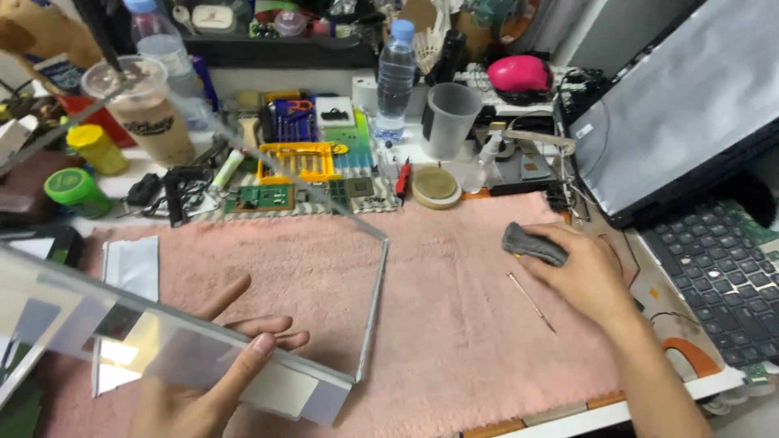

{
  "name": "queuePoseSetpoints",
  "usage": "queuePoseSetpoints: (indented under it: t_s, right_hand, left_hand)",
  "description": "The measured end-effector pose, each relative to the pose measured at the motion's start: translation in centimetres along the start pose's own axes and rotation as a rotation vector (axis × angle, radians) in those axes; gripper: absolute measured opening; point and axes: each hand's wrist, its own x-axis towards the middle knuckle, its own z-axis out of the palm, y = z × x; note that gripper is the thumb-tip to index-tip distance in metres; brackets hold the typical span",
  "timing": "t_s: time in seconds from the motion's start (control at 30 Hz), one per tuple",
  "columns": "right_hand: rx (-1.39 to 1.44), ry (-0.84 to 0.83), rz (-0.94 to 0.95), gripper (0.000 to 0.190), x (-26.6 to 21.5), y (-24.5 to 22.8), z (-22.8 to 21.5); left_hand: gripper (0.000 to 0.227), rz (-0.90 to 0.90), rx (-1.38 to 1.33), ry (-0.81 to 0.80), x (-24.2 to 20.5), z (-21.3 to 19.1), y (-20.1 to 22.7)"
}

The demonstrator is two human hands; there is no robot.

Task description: The person cleans a rectangular metal frame and a flat metal strip on a workbench. They use a spray bottle to wet a brush and scrub the frame, then wipe it with a cloth. The person also scrubs the metal strip and wipes it clean.

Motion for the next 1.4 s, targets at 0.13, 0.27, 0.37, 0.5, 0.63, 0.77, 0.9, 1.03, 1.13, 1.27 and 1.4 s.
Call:
queuePoseSetpoints:
  t_s: [0.13,0.27,0.37,0.5,0.63,0.77,0.9,1.03,1.13,1.27,1.4]
  right_hand:
    - [0.017,0.097,-0.101,0.038,0.8,1.6,0.5]
    - [0.467,0.435,0.062,0.035,2.0,5.7,2.2]
    - [1.111,0.256,0.250,0.016,-2.1,-2.6,1.1]
    - [0.915,-0.106,0.448,0.052,-7.7,-12.2,2.9]
    - [0.445,-0.477,0.142,0.030,-10.0,-18.4,4.8]
    - [0.262,-0.474,-0.424,0.018,-9.7,-19.3,7.4]
    - [0.167,-0.557,-0.367,0.023,-9.0,-20.1,7.9]
    - [0.133,-0.624,-0.351,0.017,-8.7,-20.8,7.6]
    - [0.123,-0.706,-0.314,0.014,-8.3,-21.4,7.2]
    - [0.097,-0.673,-0.391,0.017,-8.0,-21.0,7.7]
    - [0.010,-0.684,-0.280,0.013,-7.2,-22.1,7.1]
  left_hand:
    - [0.022,0.095,0.162,-0.067,-0.5,-0.5,0.9]
    - [0.030,0.022,0.234,-0.080,-0.9,0.0,3.6]
    - [0.022,0.019,0.128,-0.094,-1.3,0.1,4.2]
    - [0.058,-0.087,0.067,-0.079,-1.8,0.8,5.2]
    - [0.059,-0.033,0.170,-0.084,-2.3,0.9,5.5]
    - [0.049,0.087,0.158,-0.096,-2.6,1.1,5.0]
    - [0.059,0.058,0.164,-0.103,-2.7,0.8,4.9]
    - [0.062,0.095,0.163,-0.161,-2.6,0.6,4.8]
    - [0.060,0.170,0.220,-0.174,-2.4,0.3,4.9]
    - [0.059,0.217,0.283,-0.195,-2.4,0.0,4.8]
    - [0.060,0.259,0.309,-0.183,-2.5,0.0,4.5]
